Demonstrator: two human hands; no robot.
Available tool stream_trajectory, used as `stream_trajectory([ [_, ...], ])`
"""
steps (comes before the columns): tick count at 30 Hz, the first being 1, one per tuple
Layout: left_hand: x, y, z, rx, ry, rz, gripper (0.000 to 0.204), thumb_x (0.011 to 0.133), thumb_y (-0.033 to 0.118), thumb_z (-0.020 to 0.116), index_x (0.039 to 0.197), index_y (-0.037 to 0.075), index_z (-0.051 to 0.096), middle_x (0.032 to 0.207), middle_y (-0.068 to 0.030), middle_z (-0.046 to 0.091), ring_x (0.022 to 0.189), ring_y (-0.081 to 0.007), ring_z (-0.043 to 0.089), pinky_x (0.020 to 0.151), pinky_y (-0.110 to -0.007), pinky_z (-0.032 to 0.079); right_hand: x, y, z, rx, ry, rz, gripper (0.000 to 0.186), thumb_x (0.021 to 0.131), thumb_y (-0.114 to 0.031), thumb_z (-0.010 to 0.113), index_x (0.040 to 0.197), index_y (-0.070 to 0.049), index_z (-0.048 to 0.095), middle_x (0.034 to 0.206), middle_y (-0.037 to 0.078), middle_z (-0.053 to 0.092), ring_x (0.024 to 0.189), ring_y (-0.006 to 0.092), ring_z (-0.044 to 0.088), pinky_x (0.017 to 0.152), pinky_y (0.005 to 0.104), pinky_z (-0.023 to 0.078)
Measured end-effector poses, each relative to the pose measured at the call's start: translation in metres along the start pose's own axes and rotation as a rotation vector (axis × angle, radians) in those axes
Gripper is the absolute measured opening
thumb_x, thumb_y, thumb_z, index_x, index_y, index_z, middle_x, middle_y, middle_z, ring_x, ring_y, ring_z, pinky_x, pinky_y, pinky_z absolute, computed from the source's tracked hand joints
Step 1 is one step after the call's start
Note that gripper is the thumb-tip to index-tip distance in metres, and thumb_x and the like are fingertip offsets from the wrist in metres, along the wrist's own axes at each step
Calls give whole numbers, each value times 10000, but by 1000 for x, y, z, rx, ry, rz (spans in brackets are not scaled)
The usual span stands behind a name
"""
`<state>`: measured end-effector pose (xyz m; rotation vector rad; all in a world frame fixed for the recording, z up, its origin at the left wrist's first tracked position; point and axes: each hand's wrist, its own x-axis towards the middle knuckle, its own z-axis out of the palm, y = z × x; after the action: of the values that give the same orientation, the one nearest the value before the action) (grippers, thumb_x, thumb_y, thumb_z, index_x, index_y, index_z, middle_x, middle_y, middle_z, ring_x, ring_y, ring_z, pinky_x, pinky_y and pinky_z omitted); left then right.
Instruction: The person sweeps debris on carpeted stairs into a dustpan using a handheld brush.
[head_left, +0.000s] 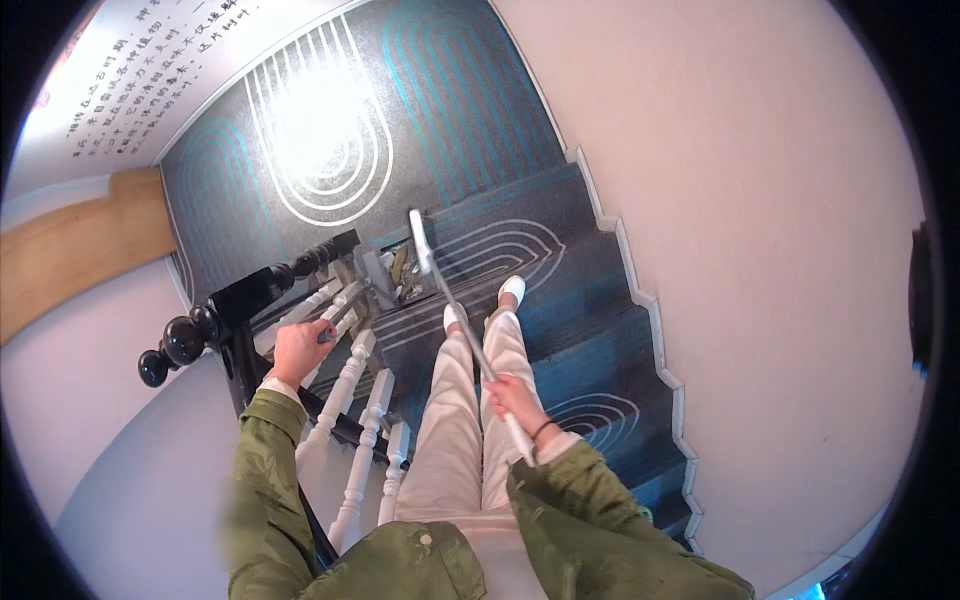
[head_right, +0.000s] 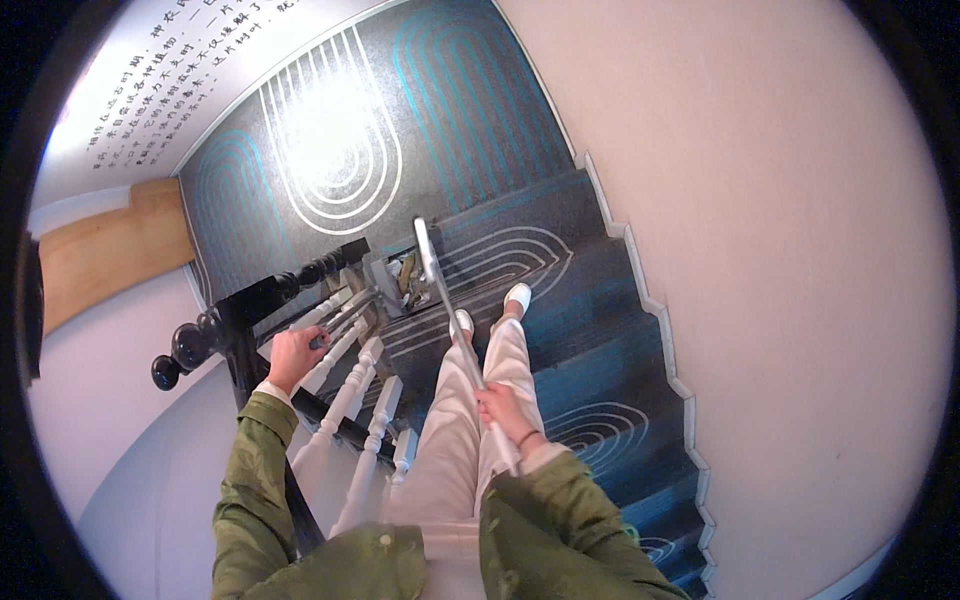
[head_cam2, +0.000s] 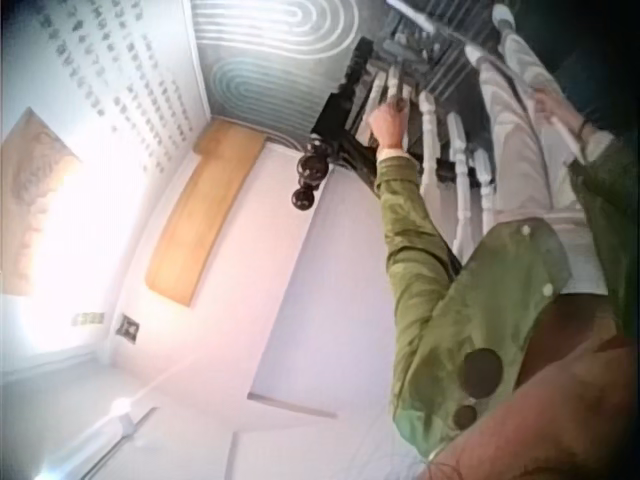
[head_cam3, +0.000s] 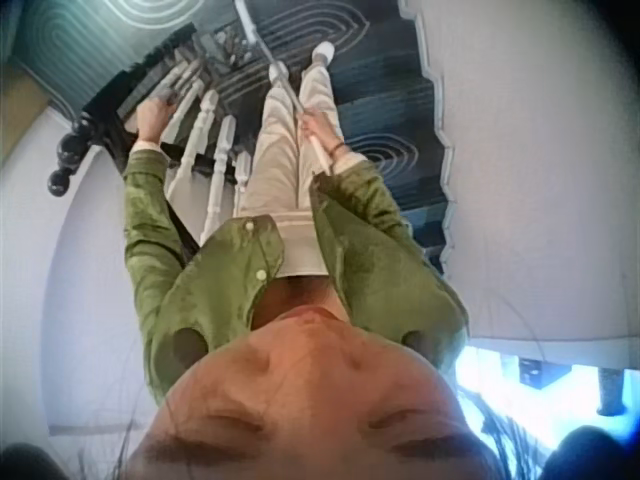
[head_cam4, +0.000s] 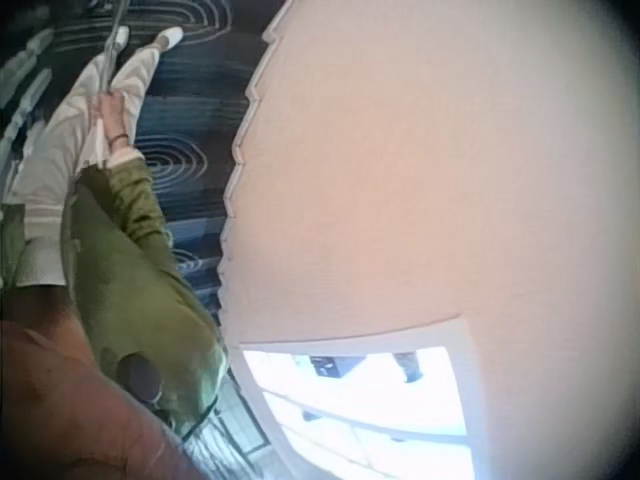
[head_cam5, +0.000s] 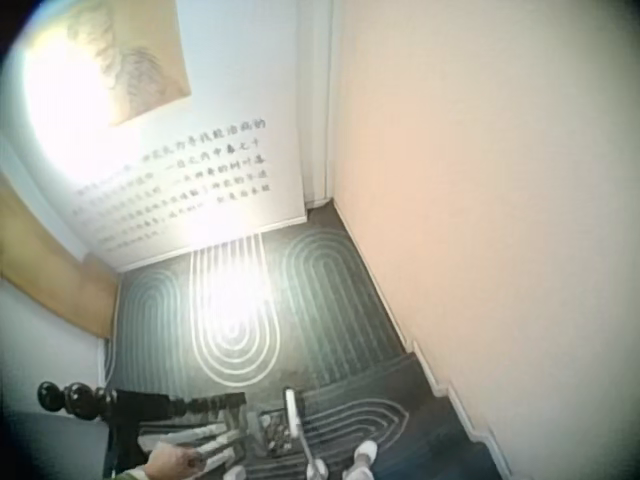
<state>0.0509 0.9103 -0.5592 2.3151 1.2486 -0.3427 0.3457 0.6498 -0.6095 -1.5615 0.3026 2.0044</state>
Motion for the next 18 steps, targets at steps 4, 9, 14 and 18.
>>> stream_trajectory([
  [4, 6, 7, 0, 54, 5, 12, 111, 688, 246, 642, 759, 163, 626, 588, -90, 595, 548, -276, 585, 502, -377, 446, 11, -20, -76, -523, 353, -344, 141, 805, -137, 540, 820, -7, 487, 537, 67, 490, 367, 166, 468, 320, 311, 376],
  [9, 9, 16, 4, 29, 47, -6, 107, 699, 248, 640, 750, 155, 631, 583, -89, 593, 541, -273, 582, 488, -374, 442, 44, -115, -106, -420, 541, -216, 62, 803, -84, 480, 811, -53, 427, 523, 45, 432, 354, 170, 437, 306, 332, 386],
  [14, 21, 39, 9, 54, 50, -55, 118, 693, 256, 647, 751, 153, 636, 598, -91, 596, 547, -273, 584, 493, -374, 444, 93, -45, -60, -868, 646, -607, 229, 700, -165, 569, 770, 52, 550, 685, 261, 567, 644, 446, 548, 572, 458, 457],
  [18, 24, 43, 5, 27, 24, -131, 109, 677, 237, 645, 752, 159, 630, 643, -85, 608, 592, -272, 595, 522, -376, 449, 38, -40, -7, -15, 48, -4, 120, 805, -146, 562, 816, -43, 501, 546, 11, 463, 365, 120, 427, 339, 270, 355],
])
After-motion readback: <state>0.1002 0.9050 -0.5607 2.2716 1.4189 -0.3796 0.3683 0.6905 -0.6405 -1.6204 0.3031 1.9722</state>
